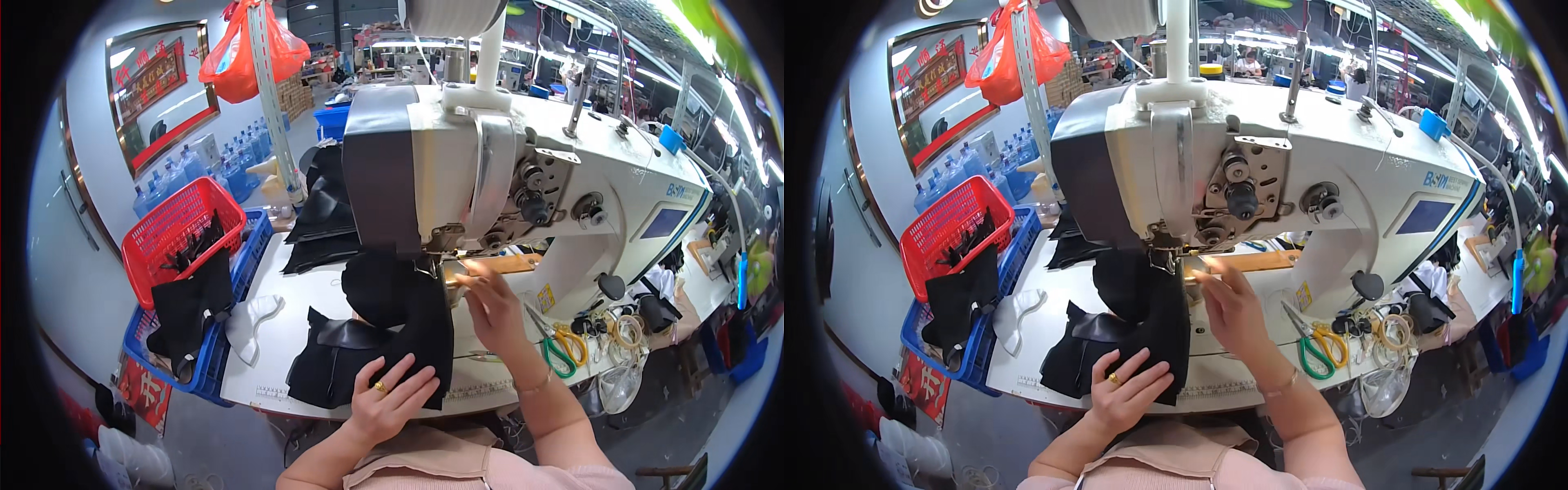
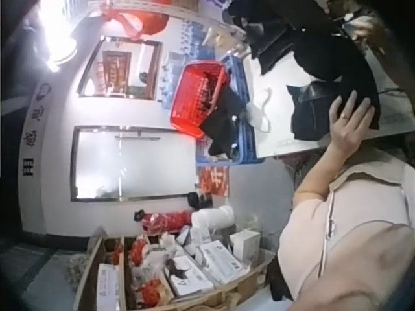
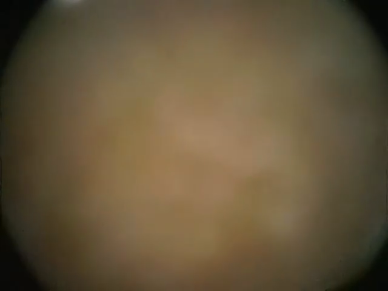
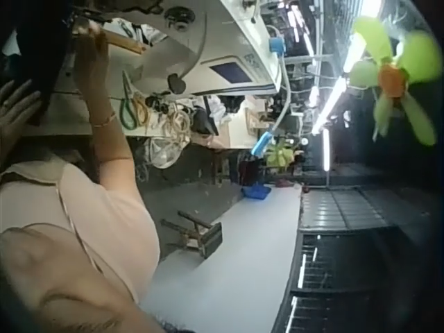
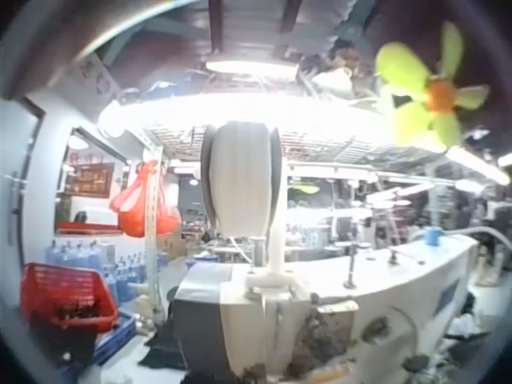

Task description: Stitching together black leather components to form shoe uppers using an industrial sewing machine.

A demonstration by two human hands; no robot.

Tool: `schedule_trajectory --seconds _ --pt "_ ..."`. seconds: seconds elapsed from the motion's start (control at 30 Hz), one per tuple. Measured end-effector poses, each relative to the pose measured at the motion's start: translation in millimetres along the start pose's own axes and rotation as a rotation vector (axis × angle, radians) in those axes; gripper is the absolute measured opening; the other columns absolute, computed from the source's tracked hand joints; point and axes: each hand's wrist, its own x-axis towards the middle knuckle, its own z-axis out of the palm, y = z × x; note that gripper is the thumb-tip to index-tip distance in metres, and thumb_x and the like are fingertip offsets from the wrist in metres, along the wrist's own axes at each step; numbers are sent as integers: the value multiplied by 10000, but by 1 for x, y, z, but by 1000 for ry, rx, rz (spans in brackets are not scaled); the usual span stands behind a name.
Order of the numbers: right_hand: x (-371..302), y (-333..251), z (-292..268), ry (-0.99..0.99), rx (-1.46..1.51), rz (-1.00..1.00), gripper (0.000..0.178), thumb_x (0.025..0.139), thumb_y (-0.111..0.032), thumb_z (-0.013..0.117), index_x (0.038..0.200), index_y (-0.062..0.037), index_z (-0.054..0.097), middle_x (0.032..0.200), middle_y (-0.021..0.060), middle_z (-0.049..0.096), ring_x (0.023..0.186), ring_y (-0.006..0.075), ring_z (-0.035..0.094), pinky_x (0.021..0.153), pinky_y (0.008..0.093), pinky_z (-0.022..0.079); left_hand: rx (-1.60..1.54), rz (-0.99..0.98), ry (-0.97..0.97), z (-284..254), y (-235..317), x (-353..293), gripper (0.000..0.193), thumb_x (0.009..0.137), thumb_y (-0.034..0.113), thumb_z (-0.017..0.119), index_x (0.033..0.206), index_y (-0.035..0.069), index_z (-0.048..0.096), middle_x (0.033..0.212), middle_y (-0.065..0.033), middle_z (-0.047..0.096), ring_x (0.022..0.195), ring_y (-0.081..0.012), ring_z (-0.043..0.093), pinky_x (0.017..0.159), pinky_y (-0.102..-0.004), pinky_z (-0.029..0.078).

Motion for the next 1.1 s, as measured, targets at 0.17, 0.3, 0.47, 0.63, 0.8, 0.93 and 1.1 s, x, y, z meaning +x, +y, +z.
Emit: schedule_trajectory --seconds 0.17,0.3,0.47,0.63,0.8,0.93,1.1 --pt "19 14 13 -120 -24 -264 349 742 60 612 1066 -68 640 1107 144 588 1046 350 592 866 403 511 14 10 -30 -3 -2 3 212 846 172 584 1009 174 719 1108 26 675 1105 -181 610 993 -434 357" --pt "15 14 13 -130 -48 -252 364 736 64 608 1068 -80 647 1112 134 587 1066 353 589 884 403 509 10 30 -91 -7 -4 8 211 850 185 586 1015 182 716 1119 30 668 1118 -182 603 999 -476 351" --pt "16 15 12 -142 -58 -260 383 731 77 598 1074 -85 650 1117 130 586 1071 349 587 893 406 508 47 41 -79 -5 -10 18 203 851 186 583 1004 189 715 1126 35 662 1127 -179 596 1000 -509 347" --pt "15 15 13 -113 -31 -271 462 688 151 532 1082 -65 641 1097 153 601 1021 353 608 877 401 510 64 55 -42 -1 -20 29 188 818 192 612 969 194 724 1081 45 677 1085 -174 618 1027 -516 319" --pt "13 18 15 -130 -53 -258 429 705 97 584 1090 -82 643 1136 130 570 1089 348 578 897 409 505 67 74 -45 3 -31 37 208 807 186 623 994 177 715 1104 38 665 1092 -182 612 1020 -534 328" --pt "13 18 15 -140 -59 -261 442 696 100 583 1095 -81 639 1141 131 568 1098 350 573 904 412 501 73 75 -31 8 -40 41 217 790 181 635 992 179 714 1093 41 667 1086 -169 610 1034 -531 321" --pt "12 18 14 -142 -54 -264 454 696 100 583 1107 -86 635 1147 129 567 1110 352 567 911 414 498 79 73 13 17 -46 47 218 788 169 632 989 184 714 1082 41 671 1066 -166 618 1043 -526 315"
